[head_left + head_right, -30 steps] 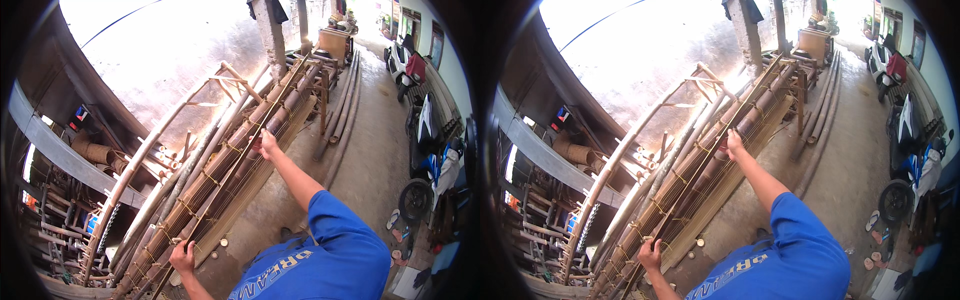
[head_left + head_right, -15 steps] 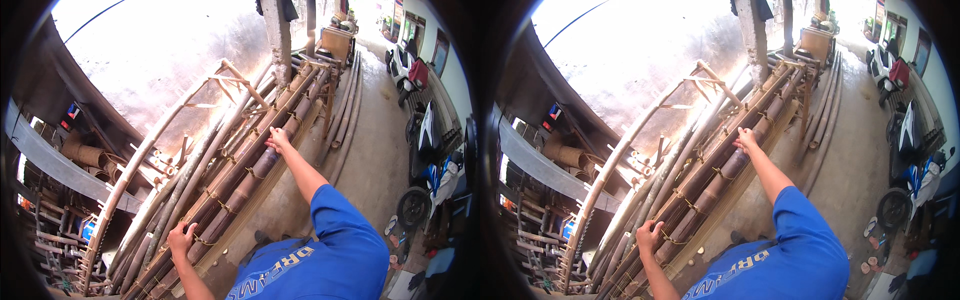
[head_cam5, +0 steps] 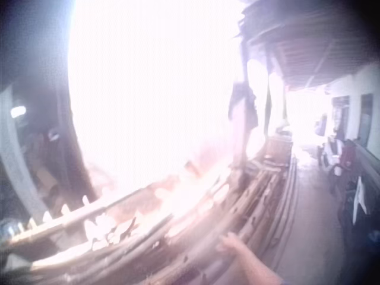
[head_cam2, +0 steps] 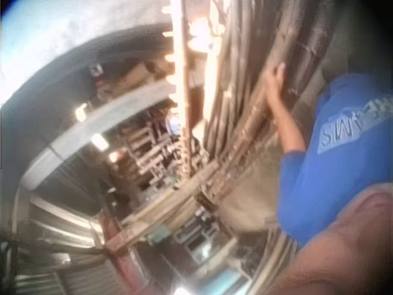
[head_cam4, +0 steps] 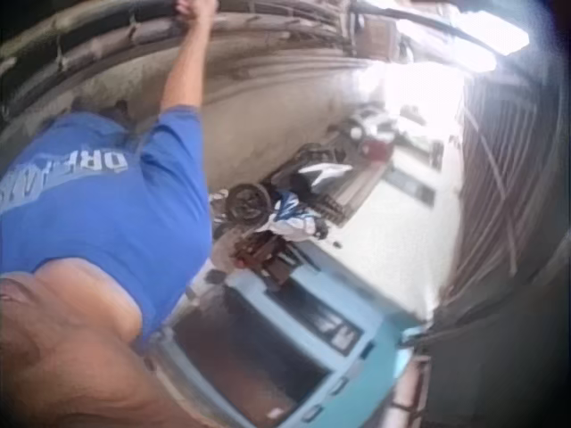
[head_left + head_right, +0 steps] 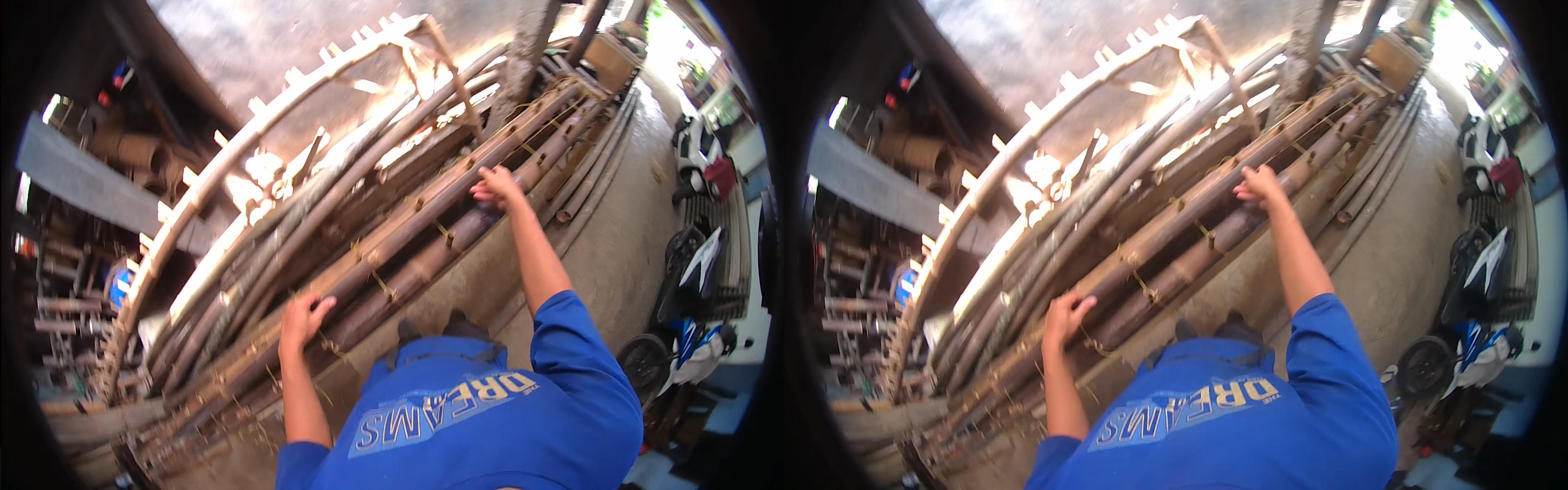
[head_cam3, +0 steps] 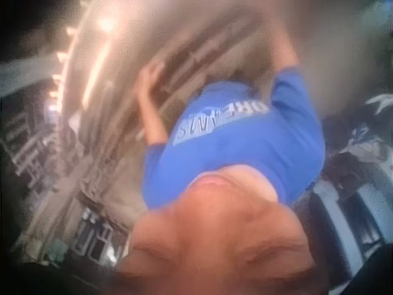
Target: The person selects a bamboo strip, sits on the floor, and uses a knife to shave and smooth its surface. After finishing, the person stands, wipes the knife with a cloth, and then ties a bundle of bamboo poles with a yellow string.
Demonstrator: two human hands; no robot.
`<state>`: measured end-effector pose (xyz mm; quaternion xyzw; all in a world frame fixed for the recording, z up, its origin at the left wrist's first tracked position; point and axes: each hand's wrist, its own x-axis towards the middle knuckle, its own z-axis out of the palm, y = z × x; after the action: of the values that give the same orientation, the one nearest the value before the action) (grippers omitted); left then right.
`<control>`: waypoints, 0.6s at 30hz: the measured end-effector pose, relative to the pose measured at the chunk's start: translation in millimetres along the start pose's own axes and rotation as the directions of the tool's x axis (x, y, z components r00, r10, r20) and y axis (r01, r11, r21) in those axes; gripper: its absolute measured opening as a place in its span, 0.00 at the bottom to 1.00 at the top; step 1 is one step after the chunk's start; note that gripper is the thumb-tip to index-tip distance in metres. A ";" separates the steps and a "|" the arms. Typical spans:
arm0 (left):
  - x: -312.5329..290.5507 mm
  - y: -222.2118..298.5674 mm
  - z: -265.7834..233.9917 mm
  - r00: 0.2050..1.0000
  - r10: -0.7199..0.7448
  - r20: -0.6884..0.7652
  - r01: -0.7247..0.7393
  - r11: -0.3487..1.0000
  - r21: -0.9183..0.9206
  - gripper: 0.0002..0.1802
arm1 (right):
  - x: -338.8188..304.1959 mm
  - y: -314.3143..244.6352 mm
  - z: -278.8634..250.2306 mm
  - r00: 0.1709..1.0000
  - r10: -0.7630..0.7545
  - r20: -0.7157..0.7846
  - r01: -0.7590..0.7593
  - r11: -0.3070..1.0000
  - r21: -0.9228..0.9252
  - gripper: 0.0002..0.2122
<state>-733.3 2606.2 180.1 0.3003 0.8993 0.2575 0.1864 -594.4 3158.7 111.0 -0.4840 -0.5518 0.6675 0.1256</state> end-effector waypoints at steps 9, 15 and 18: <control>-8.8 2.7 26.5 0.991 -0.118 -0.067 0.118 0.993 0.002 0.24 | -56.2 -9.4 9.2 0.941 -0.288 0.175 0.337 0.803 -0.491 0.24; -4.1 -9.3 37.7 0.992 -0.110 -0.054 0.110 0.994 -0.014 0.26 | -78.6 7.5 40.4 0.702 -0.481 0.526 0.693 0.287 -0.662 0.23; -5.7 -5.4 44.4 0.988 -0.136 -0.071 0.133 0.990 -0.037 0.29 | -90.6 15.0 56.4 0.704 -0.426 0.569 0.686 0.200 -0.699 0.23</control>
<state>-709.7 2614.4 142.6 0.2262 0.9195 0.2697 0.1751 -587.9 3055.0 139.7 -0.1502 -0.9589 0.2400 0.0190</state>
